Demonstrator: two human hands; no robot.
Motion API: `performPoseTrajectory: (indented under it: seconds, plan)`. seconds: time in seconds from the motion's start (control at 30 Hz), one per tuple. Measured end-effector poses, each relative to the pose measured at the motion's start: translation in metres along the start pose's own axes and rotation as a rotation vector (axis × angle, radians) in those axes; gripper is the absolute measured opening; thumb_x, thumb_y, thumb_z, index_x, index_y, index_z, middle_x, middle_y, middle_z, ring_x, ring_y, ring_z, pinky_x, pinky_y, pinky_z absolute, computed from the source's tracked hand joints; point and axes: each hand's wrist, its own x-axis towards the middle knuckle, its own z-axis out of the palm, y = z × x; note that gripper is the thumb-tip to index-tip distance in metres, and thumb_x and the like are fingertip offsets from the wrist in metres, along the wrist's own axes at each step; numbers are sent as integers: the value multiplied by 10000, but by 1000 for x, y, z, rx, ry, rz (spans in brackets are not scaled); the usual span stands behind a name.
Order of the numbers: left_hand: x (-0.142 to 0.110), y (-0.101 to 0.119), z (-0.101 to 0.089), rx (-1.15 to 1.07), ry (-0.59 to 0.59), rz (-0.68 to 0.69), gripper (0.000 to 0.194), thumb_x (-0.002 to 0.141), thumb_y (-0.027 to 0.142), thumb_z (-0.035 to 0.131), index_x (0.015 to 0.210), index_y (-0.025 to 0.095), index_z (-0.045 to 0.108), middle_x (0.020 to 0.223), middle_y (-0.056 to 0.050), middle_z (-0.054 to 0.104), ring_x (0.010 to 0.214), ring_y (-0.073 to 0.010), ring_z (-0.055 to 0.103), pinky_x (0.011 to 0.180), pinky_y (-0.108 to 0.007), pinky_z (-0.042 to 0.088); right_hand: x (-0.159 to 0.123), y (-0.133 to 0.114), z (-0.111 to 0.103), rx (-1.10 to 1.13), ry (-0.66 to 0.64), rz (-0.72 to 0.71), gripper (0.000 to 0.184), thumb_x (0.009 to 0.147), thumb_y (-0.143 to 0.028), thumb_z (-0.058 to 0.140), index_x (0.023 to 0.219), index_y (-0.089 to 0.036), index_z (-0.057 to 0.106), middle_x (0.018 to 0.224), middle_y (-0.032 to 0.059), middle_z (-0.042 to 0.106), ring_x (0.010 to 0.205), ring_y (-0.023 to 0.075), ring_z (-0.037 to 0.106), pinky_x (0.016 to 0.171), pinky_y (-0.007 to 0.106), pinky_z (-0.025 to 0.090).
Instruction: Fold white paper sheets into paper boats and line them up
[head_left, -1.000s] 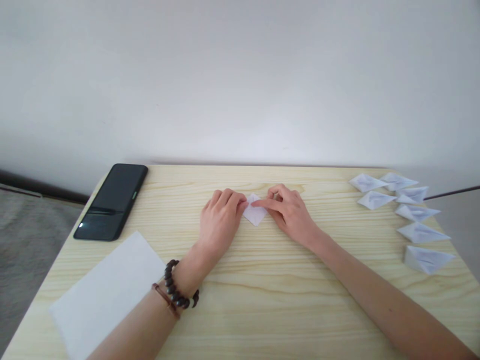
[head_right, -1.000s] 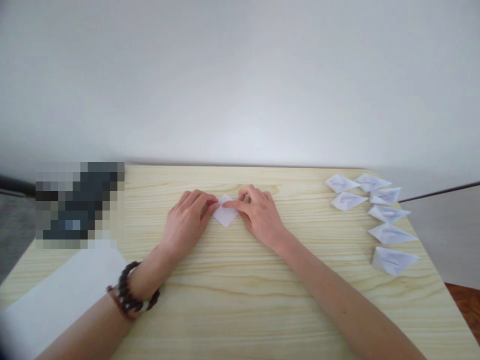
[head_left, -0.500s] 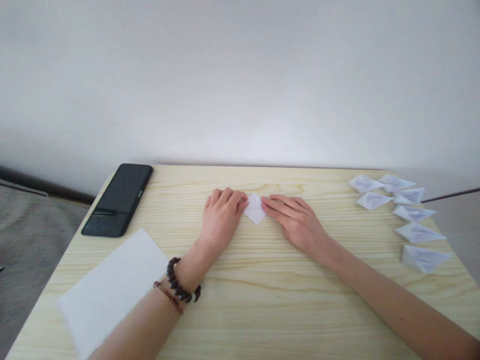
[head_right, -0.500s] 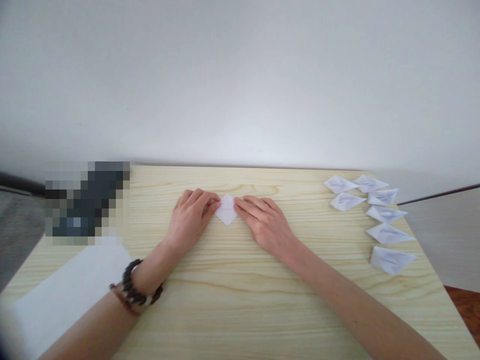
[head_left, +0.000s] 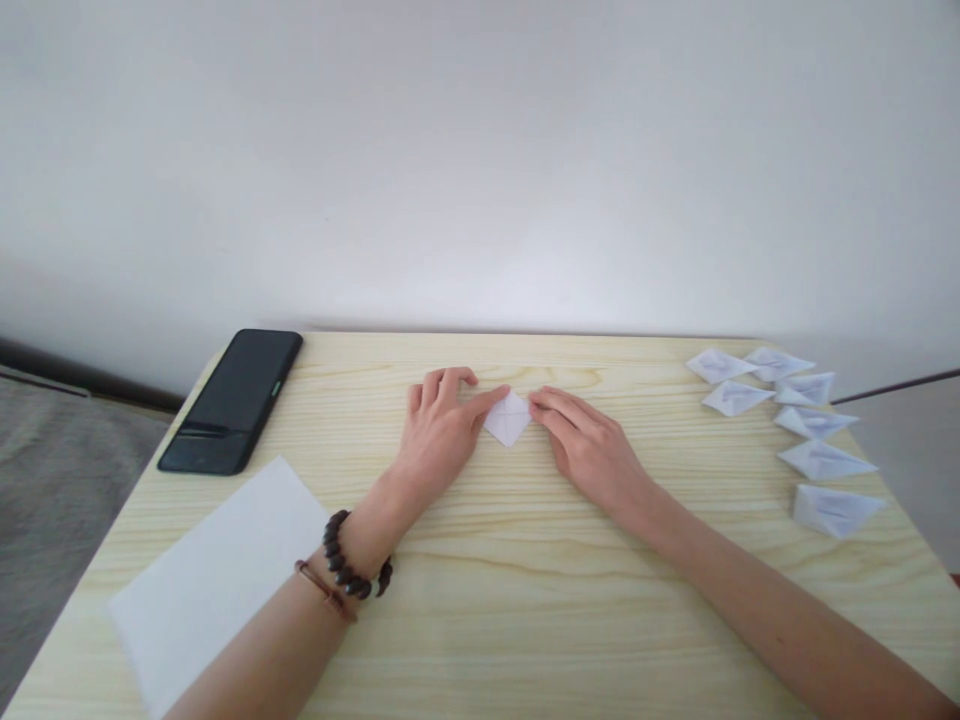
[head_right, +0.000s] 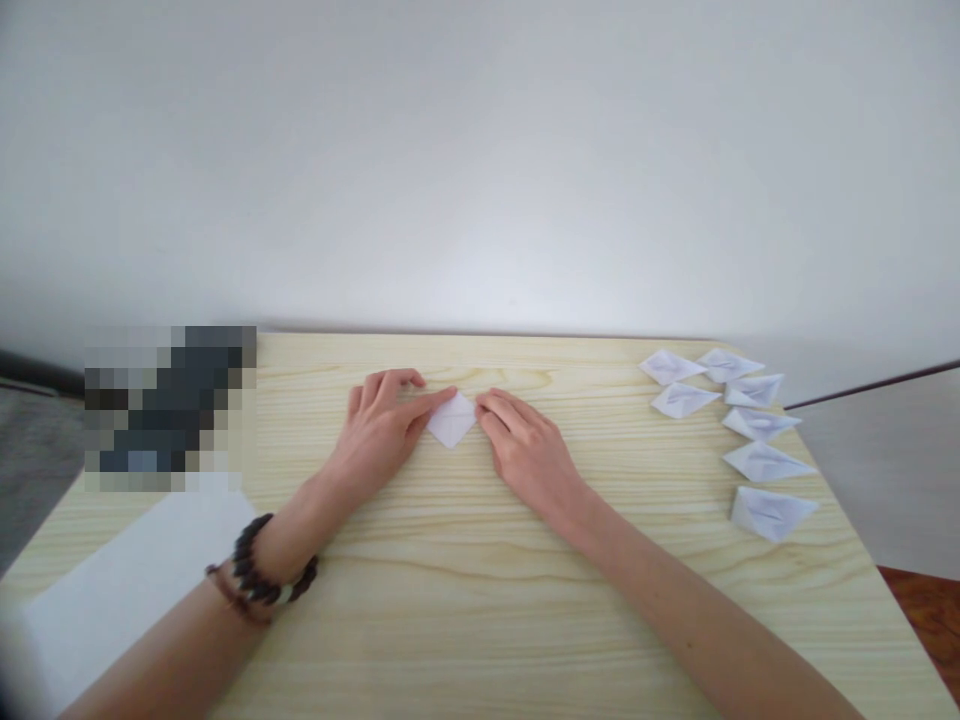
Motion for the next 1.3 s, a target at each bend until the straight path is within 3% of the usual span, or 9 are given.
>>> performPoseTrajectory:
  seconds: [0.13,0.27,0.47,0.63,0.83,0.97,1.13,1.3]
  plan:
    - [1,-2,-2,-30,29,19,302,938,309,476,1186,376,635,1218,-81,499,1158,-261,421,1033,-503,303,4,-4,-1,-33,-28,30,431,857,-10,419,1176,-197,641,1273,117,584,1078,232,593,898,399,537]
    - [1,-4,-5,-59,-24,24,320,935,266,474,1202,357,626,1268,-81,468,1187,-254,422,1107,-570,191,2,-3,-1,12,-28,26,407,865,-10,402,1123,-178,668,1168,115,624,1058,221,590,896,369,534]
    - [0,-4,-8,-84,-68,19,427,912,131,435,1241,351,596,1282,-78,448,1214,-250,401,1111,-573,201,-2,3,-2,93,-4,33,392,885,-23,354,1075,-169,664,1101,105,649,1075,204,612,911,349,542]
    - [2,-7,-8,-84,-57,54,410,919,148,425,1228,346,608,1280,-76,454,1221,-252,392,1099,-546,235,-2,3,-1,100,4,43,360,898,-39,357,1065,-161,652,1104,109,650,1103,203,609,931,336,533]
    - [0,-10,-5,-68,-47,68,384,927,183,445,1245,343,587,1310,-50,495,1271,-245,375,1127,-541,178,1,0,-2,114,-33,57,378,894,-57,411,1203,-159,604,1147,122,622,1088,214,586,924,362,521]
    - [-2,-11,-5,-70,-44,100,384,939,199,428,1267,343,565,1334,-34,505,1296,-248,358,1130,-549,167,4,1,-2,136,-43,38,365,889,-66,442,1172,-195,632,1132,101,630,1092,221,557,936,399,507]
    - [-1,-8,-7,-93,-39,64,320,939,278,455,1216,329,609,1310,-38,528,1287,-249,376,1135,-546,165,6,2,-3,158,-44,33,368,882,-57,455,1162,-206,642,1138,93,634,1086,220,549,941,407,505]
    - [0,-7,-7,-109,-34,48,331,924,221,467,1194,331,623,1292,-40,523,1274,-236,394,1137,-532,175,5,2,-3,177,-43,46,383,880,-48,440,1164,-202,646,1142,103,631,1097,225,557,945,413,511]
